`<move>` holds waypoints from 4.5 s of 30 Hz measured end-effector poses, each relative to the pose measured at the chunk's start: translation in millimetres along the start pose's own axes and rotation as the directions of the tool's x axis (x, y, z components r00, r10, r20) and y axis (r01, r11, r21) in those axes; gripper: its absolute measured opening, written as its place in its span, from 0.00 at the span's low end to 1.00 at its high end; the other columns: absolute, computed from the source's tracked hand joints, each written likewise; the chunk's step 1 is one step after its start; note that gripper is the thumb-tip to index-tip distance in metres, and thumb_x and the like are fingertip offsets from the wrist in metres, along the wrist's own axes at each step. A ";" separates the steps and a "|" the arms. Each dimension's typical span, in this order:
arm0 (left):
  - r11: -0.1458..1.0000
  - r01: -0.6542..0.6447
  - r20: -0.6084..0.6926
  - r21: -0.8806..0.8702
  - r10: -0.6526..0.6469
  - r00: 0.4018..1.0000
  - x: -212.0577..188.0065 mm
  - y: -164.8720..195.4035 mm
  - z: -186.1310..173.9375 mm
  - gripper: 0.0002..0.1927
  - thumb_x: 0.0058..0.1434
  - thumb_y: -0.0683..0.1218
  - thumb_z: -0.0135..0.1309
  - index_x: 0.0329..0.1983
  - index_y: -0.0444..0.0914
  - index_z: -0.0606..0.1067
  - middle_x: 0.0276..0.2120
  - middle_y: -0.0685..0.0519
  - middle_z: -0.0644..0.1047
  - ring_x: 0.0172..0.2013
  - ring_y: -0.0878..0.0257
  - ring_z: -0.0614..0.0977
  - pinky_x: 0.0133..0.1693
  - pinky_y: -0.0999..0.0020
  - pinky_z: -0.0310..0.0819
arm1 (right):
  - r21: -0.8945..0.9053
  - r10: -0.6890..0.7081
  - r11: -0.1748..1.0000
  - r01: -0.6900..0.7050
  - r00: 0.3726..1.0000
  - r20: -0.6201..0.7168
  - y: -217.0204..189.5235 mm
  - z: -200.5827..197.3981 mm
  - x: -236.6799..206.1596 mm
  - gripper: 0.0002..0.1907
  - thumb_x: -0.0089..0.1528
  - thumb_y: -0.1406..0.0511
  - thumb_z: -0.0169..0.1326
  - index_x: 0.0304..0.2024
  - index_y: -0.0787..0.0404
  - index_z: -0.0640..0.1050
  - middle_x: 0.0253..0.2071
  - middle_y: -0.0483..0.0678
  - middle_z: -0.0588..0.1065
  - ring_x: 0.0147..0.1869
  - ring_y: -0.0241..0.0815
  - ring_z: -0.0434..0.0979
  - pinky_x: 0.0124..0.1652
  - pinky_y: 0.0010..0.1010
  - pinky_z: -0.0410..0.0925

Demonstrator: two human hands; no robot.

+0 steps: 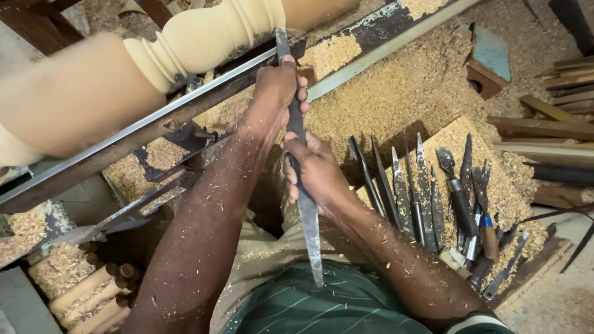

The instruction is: The person shapes a spinning wooden piece on a lathe using various chisels, picking them up one at a time from a nearby surface and applying them to the wood to carve details.

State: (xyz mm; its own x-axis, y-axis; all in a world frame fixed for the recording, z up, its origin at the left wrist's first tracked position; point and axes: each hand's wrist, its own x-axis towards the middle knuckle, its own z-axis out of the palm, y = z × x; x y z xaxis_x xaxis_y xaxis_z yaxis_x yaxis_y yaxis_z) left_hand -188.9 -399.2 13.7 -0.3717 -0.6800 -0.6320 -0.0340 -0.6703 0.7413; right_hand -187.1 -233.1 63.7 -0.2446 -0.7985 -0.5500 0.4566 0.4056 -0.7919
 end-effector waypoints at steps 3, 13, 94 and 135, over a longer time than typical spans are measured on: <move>0.998 0.002 0.016 -0.071 -0.001 1.000 3.4 -4.2 7.5 0.22 0.72 0.54 0.44 0.36 0.30 0.71 0.23 0.50 0.73 0.16 0.62 0.71 0.15 0.61 0.71 | -0.042 0.035 0.999 -0.034 0.999 0.019 -6.5 -13.8 -1.4 0.08 0.71 0.61 0.41 0.42 0.57 0.68 0.16 0.42 0.67 0.11 0.35 0.64 0.12 0.28 0.63; 0.983 -0.048 0.026 -0.180 0.053 0.998 5.5 -13.7 32.0 0.19 0.73 0.52 0.40 0.38 0.31 0.70 0.23 0.50 0.71 0.16 0.61 0.72 0.15 0.61 0.72 | -0.068 0.041 0.997 -0.031 0.988 0.149 -23.2 -59.9 2.4 0.09 0.71 0.61 0.43 0.40 0.60 0.67 0.14 0.43 0.64 0.10 0.35 0.63 0.13 0.29 0.62; 0.851 -0.208 0.162 -0.482 0.320 0.933 59.6 -3.7 47.6 0.24 0.62 0.57 0.57 0.46 0.31 0.78 0.37 0.41 0.84 0.39 0.54 0.88 0.40 0.63 0.86 | -0.811 -0.131 0.558 0.174 0.984 0.122 -89.3 -226.9 23.7 0.26 0.64 0.57 0.51 0.66 0.40 0.70 0.70 0.47 0.68 0.73 0.53 0.66 0.64 0.52 0.62; 0.854 -0.222 0.139 -0.470 0.320 0.937 61.1 -4.7 46.5 0.30 0.58 0.59 0.60 0.49 0.29 0.76 0.39 0.40 0.84 0.41 0.52 0.88 0.45 0.58 0.87 | -0.839 -0.117 0.531 0.117 0.991 0.064 -85.3 -226.6 27.0 0.27 0.63 0.55 0.51 0.65 0.40 0.70 0.70 0.48 0.68 0.72 0.55 0.67 0.64 0.53 0.63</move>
State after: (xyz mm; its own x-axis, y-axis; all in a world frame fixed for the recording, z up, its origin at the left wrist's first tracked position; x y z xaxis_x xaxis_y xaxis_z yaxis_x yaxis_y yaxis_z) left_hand -254.6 -423.8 -17.9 -0.4882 -0.8104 -0.3238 0.4897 -0.5615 0.6670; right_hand -426.5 -188.5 56.3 -0.2409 -0.8676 -0.4349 -0.5043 0.4948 -0.7077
